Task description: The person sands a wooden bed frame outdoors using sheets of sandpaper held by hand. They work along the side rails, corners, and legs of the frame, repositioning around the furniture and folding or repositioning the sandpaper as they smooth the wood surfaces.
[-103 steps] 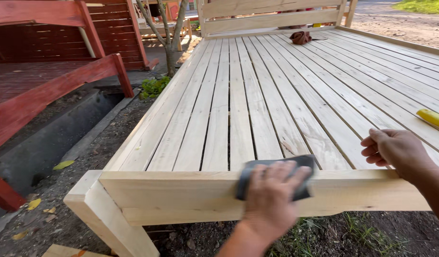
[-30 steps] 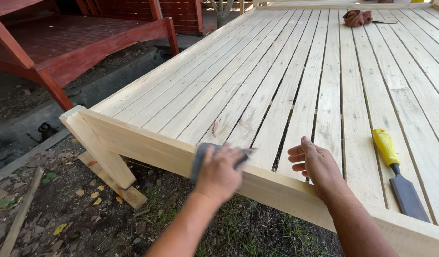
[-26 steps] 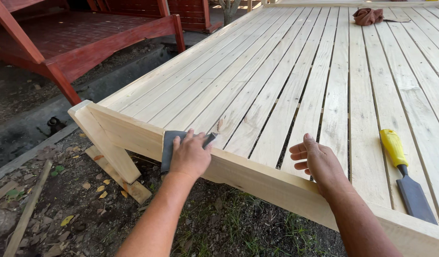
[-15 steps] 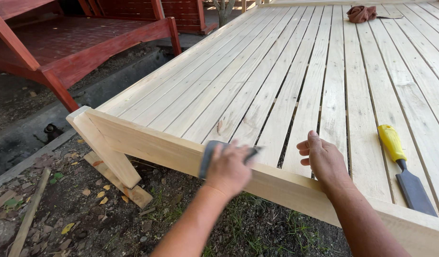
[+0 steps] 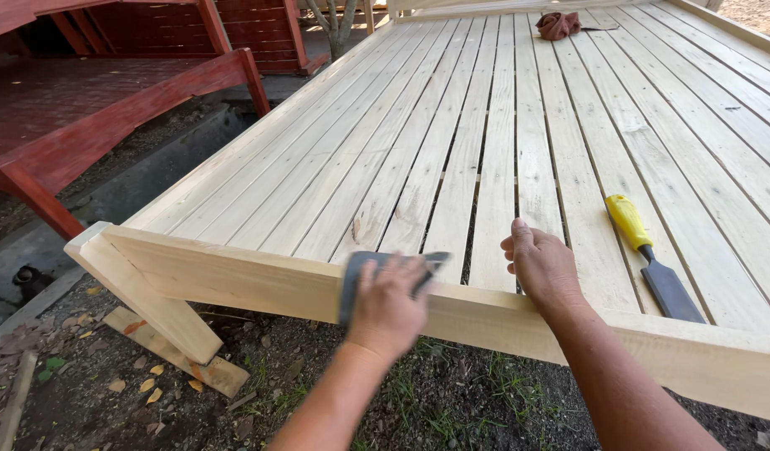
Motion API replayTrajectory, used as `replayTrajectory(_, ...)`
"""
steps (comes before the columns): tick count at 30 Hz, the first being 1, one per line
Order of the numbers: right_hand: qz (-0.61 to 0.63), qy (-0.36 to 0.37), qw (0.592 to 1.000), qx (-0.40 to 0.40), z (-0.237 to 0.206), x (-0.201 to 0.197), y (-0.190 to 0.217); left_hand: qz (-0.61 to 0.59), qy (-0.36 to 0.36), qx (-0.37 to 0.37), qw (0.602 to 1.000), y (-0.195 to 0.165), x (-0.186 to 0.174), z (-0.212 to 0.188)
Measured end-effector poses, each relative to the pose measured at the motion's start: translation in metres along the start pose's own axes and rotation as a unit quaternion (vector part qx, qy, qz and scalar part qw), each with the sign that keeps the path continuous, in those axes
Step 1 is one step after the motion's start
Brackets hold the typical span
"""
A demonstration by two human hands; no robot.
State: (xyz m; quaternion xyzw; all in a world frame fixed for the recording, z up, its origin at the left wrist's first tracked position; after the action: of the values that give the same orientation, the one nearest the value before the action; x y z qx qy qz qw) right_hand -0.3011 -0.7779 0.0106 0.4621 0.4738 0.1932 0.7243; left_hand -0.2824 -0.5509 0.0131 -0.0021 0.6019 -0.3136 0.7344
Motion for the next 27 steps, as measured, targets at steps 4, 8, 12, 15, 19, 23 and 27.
replayTrajectory(4, -0.038, -0.032, 0.998, -0.030, -0.005, -0.002, 0.011, 0.015, -0.026, -0.040, 0.999, 0.064, -0.028, -0.011)
replayTrajectory(8, -0.065, -0.039, 0.996, -0.036, -0.007, -0.004, 0.015, -0.012, 0.018, 0.023, 0.999, 0.019, -0.010, -0.018)
replayTrajectory(12, 0.002, -0.046, 0.999, -0.003, -0.007, -0.004, 0.010, 0.015, 0.137, -0.058, 0.989, -0.005, 0.005, 0.001)
replayTrajectory(15, -0.013, -0.056, 0.998, -0.003, -0.005, -0.004, 0.008, -0.017, 0.110, -0.014, 0.994, -0.004, 0.000, -0.001)
replayTrajectory(19, 0.017, -0.064, 0.998, -0.005, -0.001, -0.004, 0.004, -0.017, 0.056, 0.008, 0.998, 0.006, -0.018, -0.005)
replayTrajectory(23, 0.077, -0.071, 0.994, -0.005, 0.002, -0.004, 0.000, 0.023, 0.206, -0.090, 0.974, -0.012, -0.018, 0.005)
replayTrajectory(27, 0.158, -0.080, 0.984, 0.002, 0.002, -0.008, -0.003, -0.057, 0.015, 0.098, 0.993, -0.089, 0.005, -0.018)
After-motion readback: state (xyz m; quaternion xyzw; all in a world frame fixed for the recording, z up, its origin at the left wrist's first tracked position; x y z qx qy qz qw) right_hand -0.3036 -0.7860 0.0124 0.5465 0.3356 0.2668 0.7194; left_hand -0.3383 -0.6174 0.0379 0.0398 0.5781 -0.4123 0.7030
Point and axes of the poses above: each hand's wrist, its own z-axis towards the middle knuckle, its own x-axis out of the palm, y = z × x, the point moved 5 cm from there along z, towards the middle knuckle, and after that the axes turned 7 degrees about -x, right-handed, at the moved point
